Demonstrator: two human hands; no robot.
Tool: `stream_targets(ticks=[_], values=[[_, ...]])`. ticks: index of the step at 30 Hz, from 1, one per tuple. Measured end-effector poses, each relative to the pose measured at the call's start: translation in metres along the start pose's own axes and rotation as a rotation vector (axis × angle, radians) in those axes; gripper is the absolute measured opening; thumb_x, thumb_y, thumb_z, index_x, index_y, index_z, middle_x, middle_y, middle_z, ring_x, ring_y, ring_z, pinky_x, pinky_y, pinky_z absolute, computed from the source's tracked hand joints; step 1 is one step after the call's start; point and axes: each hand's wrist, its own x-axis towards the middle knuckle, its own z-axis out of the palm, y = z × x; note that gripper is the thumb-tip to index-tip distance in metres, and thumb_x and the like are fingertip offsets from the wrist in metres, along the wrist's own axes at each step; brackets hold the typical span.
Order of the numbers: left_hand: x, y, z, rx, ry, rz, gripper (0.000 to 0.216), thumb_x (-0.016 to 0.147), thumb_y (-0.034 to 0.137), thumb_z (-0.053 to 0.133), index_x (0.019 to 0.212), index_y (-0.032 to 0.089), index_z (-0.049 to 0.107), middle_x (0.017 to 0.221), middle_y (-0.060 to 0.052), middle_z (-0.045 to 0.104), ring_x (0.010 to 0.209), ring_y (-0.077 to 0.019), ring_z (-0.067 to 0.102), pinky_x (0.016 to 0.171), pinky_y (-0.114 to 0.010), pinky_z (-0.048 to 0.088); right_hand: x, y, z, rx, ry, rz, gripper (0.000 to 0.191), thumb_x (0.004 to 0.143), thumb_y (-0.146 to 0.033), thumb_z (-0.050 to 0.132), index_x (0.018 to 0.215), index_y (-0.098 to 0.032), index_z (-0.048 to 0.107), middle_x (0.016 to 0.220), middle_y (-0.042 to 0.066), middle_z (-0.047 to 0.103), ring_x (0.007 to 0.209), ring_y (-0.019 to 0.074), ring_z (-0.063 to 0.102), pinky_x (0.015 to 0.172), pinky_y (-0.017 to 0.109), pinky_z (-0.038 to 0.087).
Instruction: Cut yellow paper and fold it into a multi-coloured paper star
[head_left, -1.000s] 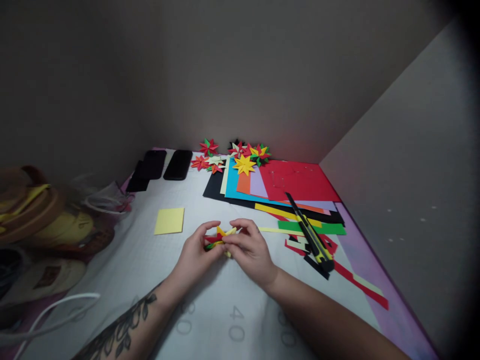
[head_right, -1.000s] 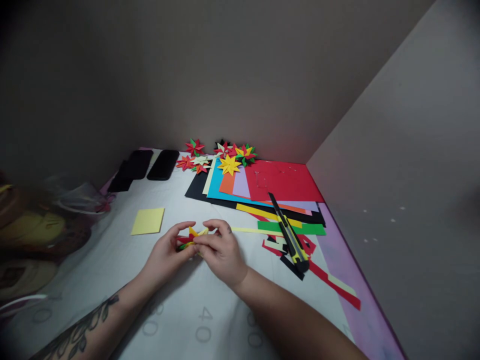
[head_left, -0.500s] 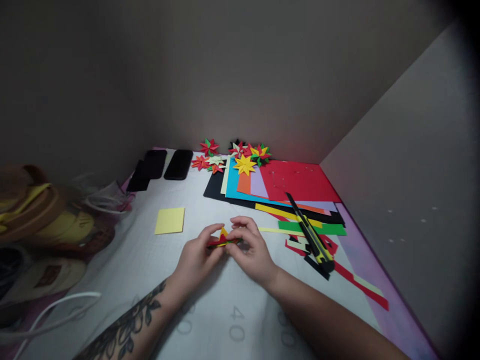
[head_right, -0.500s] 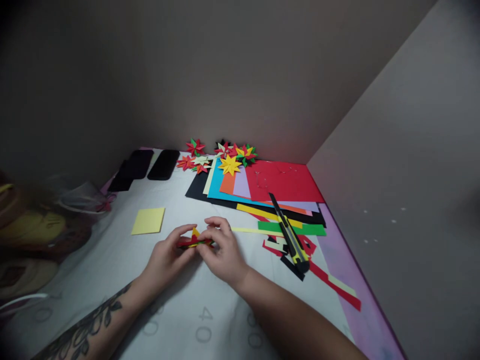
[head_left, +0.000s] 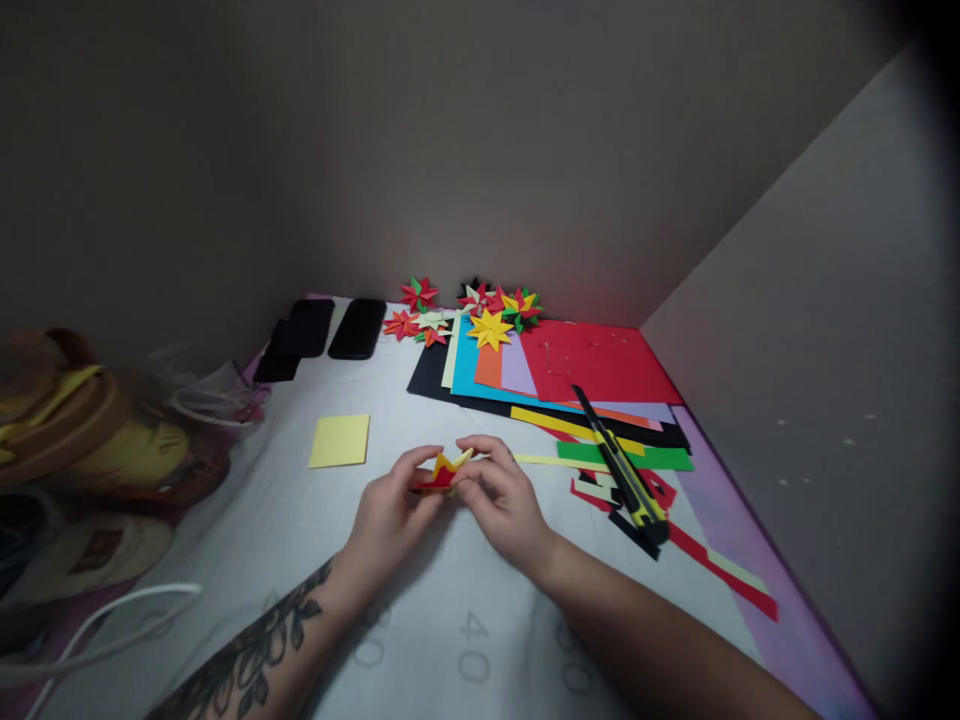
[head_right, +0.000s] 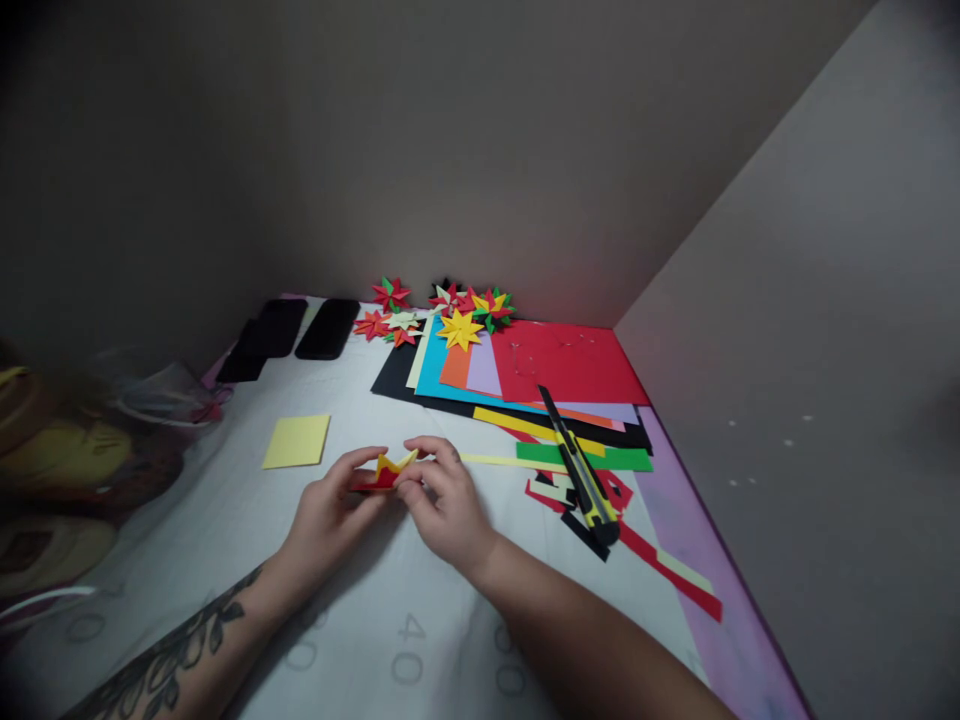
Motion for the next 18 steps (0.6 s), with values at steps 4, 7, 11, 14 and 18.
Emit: stream_targets(ticks=[4, 7, 11, 14, 18], values=[[-0.0025, -0.0048, 0.0002, 0.138, -0.016, 0.104, 0.037, 0.082, 0.021, 0.054, 0.119, 0.024, 0.052, 0.099, -0.004, 0.072, 0.086, -0.0167, 0.070, 0.075, -0.028, 0.055, 0.0012, -0.0010, 0.0001, -0.009, -0.009, 0.066, 0.016, 0.085, -0.017, 0.051, 0.074, -0.021, 0.061, 0.110, 0.009, 0.056, 0.106, 0.0214, 0.055, 0.089, 0.037, 0.045], [-0.0030, -0.0056, 0.0009, 0.180, -0.033, 0.128, 0.036, 0.083, 0.021, 0.054, 0.119, 0.024, 0.051, 0.100, -0.004, 0.072, 0.086, -0.0168, 0.069, 0.075, -0.028, 0.055, 0.0017, -0.0006, 0.0005, 0.001, -0.010, 0.097, 0.018, 0.084, -0.015, 0.051, 0.070, -0.021, 0.060, 0.108, 0.008, 0.056, 0.106, 0.0208, 0.055, 0.088, 0.035, 0.045], [-0.0022, -0.0041, 0.0008, 0.153, -0.035, 0.116, 0.040, 0.082, 0.020, 0.054, 0.121, 0.025, 0.049, 0.096, -0.002, 0.073, 0.085, -0.0159, 0.069, 0.075, -0.027, 0.055, 0.0015, -0.0013, 0.0004, 0.022, -0.024, 0.102, 0.016, 0.082, -0.015, 0.052, 0.069, -0.021, 0.060, 0.108, 0.008, 0.056, 0.105, 0.0207, 0.055, 0.086, 0.034, 0.045], [-0.0020, -0.0042, 0.0003, 0.147, -0.041, 0.113, 0.040, 0.083, 0.021, 0.054, 0.122, 0.025, 0.049, 0.096, -0.002, 0.073, 0.085, -0.0160, 0.069, 0.075, -0.027, 0.055, 0.0019, -0.0026, 0.0007, 0.039, -0.023, 0.115, 0.015, 0.081, -0.015, 0.053, 0.069, -0.021, 0.060, 0.107, 0.008, 0.056, 0.104, 0.0207, 0.056, 0.086, 0.034, 0.045], [-0.0024, -0.0070, 0.0000, 0.212, -0.038, 0.132, 0.037, 0.084, 0.023, 0.053, 0.121, 0.024, 0.051, 0.099, -0.005, 0.073, 0.086, -0.0180, 0.070, 0.076, -0.029, 0.055, 0.0035, -0.0037, 0.0027, 0.093, -0.006, 0.191, 0.014, 0.079, -0.015, 0.055, 0.066, -0.020, 0.059, 0.104, 0.007, 0.057, 0.103, 0.0203, 0.056, 0.084, 0.033, 0.046]])
